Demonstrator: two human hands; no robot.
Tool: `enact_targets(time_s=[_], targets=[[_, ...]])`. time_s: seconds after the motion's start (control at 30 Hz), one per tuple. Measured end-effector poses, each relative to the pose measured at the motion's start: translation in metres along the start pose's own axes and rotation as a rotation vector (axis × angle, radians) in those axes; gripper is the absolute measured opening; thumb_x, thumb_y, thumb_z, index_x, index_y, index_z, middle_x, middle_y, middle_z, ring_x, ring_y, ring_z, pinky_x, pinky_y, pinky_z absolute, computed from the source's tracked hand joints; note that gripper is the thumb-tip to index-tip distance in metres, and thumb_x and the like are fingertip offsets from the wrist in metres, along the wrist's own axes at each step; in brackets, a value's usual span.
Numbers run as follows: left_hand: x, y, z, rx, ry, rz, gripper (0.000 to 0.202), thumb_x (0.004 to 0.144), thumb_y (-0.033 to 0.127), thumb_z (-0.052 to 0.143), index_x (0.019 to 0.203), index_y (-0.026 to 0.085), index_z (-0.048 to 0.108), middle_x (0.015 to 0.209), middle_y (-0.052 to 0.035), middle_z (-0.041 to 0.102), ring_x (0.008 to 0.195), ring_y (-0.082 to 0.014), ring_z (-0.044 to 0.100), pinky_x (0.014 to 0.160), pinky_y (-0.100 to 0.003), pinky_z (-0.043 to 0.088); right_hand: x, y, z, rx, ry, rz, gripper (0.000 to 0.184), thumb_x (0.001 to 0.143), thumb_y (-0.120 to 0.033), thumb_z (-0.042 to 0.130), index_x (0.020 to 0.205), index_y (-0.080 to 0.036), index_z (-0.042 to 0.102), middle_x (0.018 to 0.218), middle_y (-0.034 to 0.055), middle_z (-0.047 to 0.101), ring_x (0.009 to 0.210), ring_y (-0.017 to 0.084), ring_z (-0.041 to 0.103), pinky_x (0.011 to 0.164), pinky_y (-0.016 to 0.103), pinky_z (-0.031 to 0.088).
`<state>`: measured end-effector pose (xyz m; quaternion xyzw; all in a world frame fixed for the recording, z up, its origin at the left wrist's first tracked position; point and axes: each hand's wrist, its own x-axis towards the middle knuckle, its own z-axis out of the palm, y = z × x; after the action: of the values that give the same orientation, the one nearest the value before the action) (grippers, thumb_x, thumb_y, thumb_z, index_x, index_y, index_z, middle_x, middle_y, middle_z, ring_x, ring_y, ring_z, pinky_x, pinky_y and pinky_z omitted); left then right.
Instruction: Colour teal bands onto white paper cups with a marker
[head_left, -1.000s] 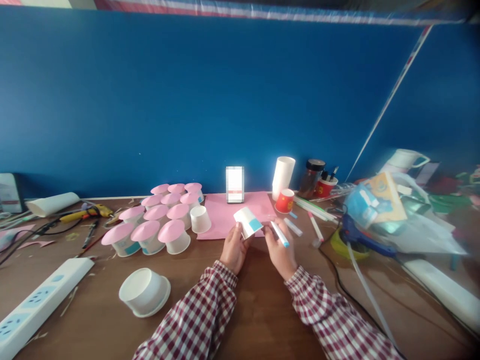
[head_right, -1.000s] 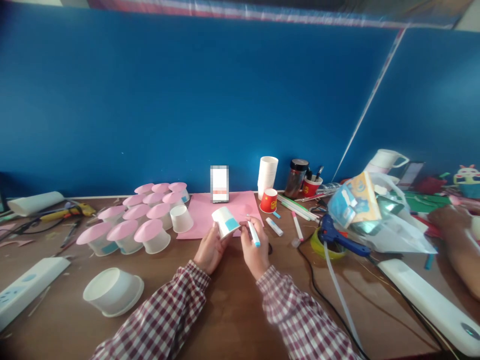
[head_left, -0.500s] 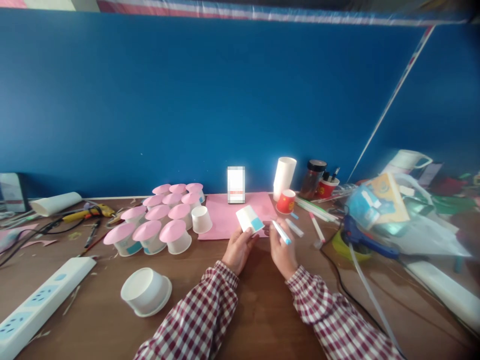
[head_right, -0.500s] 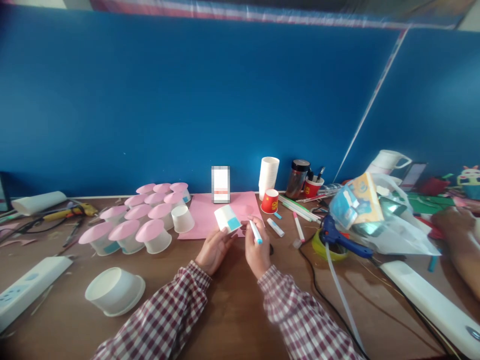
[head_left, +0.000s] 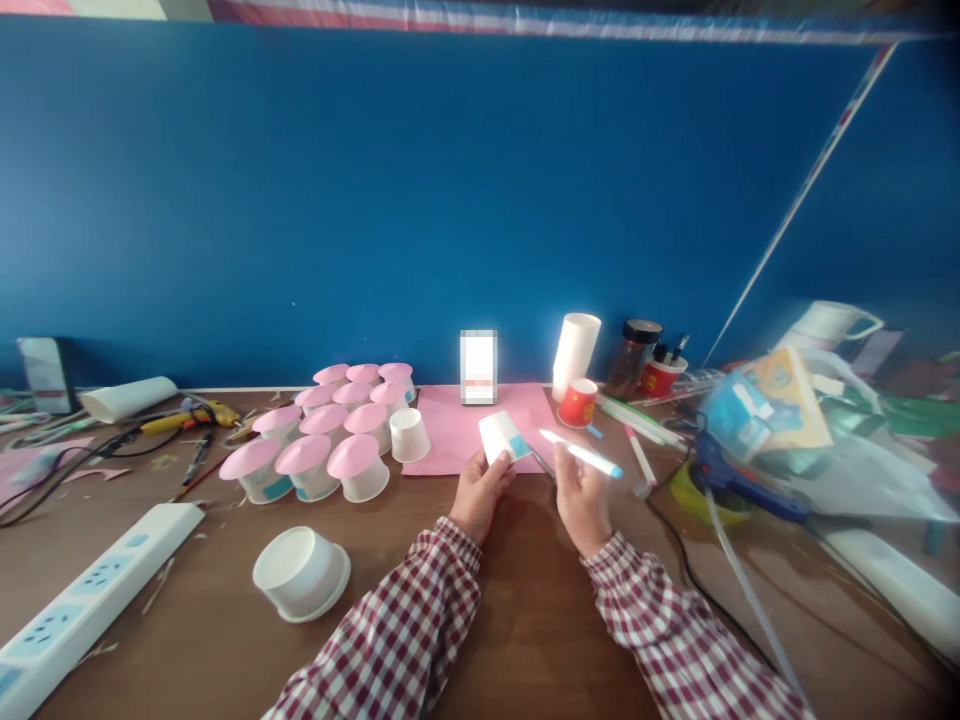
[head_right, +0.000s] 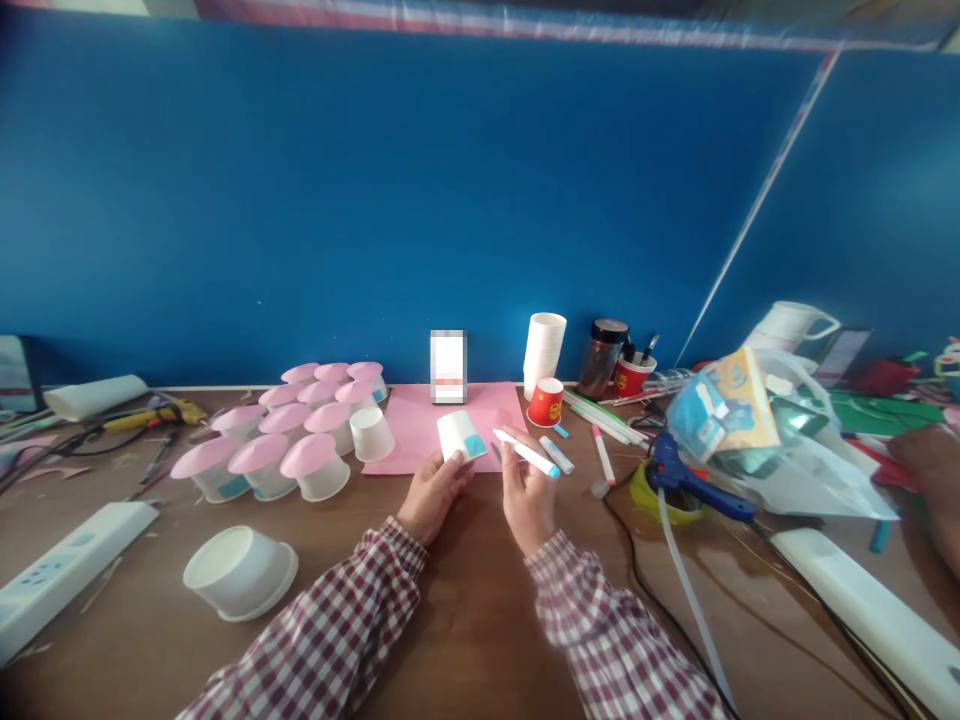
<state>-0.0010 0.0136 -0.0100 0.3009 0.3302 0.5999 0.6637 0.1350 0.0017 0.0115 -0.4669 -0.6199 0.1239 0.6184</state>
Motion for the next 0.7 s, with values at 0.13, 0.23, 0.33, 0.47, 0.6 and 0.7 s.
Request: enact_targets(time_s=[0.13,0.23,0.33,0.47,0.6,0.7], targets=[[-0.001,-0.001,0.0,0.021,-0.035,-0.012,0.033,0.072,0.032,0.074,0.1,0.015,0.068,0.11,-0.0114,0.066,0.102,-0.0205,0.06,0.094,-0.035,0.043,-0.003,-0.004,0.0,0.039,-0.03,-0.025,0.023,0.093,-0.03,0.048,0.105,-0.018,0.064,0.102,0.0113,0.067,0.092,0.022,0.065,0.075,0.035,0.057],[-0.003,-0.001,0.002,0.066,-0.065,-0.017,0.033,0.073,0.033,0.072,0.1,0.015,0.068,0.11,-0.0119,0.066,0.102,-0.0208,0.06,0.093,-0.035,0.044,-0.004,-0.006,0.0,0.026,-0.054,-0.026,0.023,0.093,-0.03,0.048,0.105,-0.017,0.063,0.099,0.01,0.066,0.088,0.02,0.064,0.073,0.033,0.056],[-0.004,-0.001,0.003,0.106,-0.091,-0.013,0.034,0.074,0.034,0.071,0.101,0.014,0.068,0.108,-0.0124,0.067,0.099,-0.0208,0.061,0.09,-0.034,0.046,-0.003,-0.009,-0.001,-0.03,-0.05,-0.024,0.021,0.092,-0.032,0.05,0.1,-0.017,0.062,0.09,0.0083,0.065,0.076,0.018,0.063,0.064,0.03,0.054],[-0.003,-0.003,0.001,0.123,-0.128,0.002,0.034,0.073,0.034,0.072,0.1,0.013,0.068,0.104,-0.0123,0.068,0.094,-0.0212,0.062,0.083,-0.031,0.048,-0.002,-0.012,-0.002,-0.077,-0.037,-0.042,0.02,0.092,-0.033,0.049,0.094,-0.017,0.062,0.082,0.0061,0.064,0.068,0.016,0.06,0.059,0.027,0.052],[-0.001,-0.007,-0.002,0.175,-0.136,0.002,0.033,0.072,0.034,0.073,0.098,0.013,0.069,0.098,-0.0104,0.069,0.094,-0.0225,0.062,0.08,-0.031,0.049,0.0,-0.012,-0.004,-0.131,-0.035,-0.06,0.022,0.092,-0.034,0.049,0.09,-0.017,0.062,0.079,0.0052,0.064,0.065,0.015,0.057,0.059,0.027,0.05],[0.0,-0.009,-0.004,0.203,-0.12,0.017,0.033,0.071,0.034,0.073,0.097,0.014,0.069,0.088,-0.0081,0.069,0.093,-0.023,0.062,0.08,-0.031,0.049,0.0,-0.011,-0.004,-0.136,-0.034,-0.065,0.022,0.093,-0.034,0.048,0.09,-0.017,0.062,0.078,0.0047,0.063,0.063,0.015,0.056,0.059,0.028,0.049]])
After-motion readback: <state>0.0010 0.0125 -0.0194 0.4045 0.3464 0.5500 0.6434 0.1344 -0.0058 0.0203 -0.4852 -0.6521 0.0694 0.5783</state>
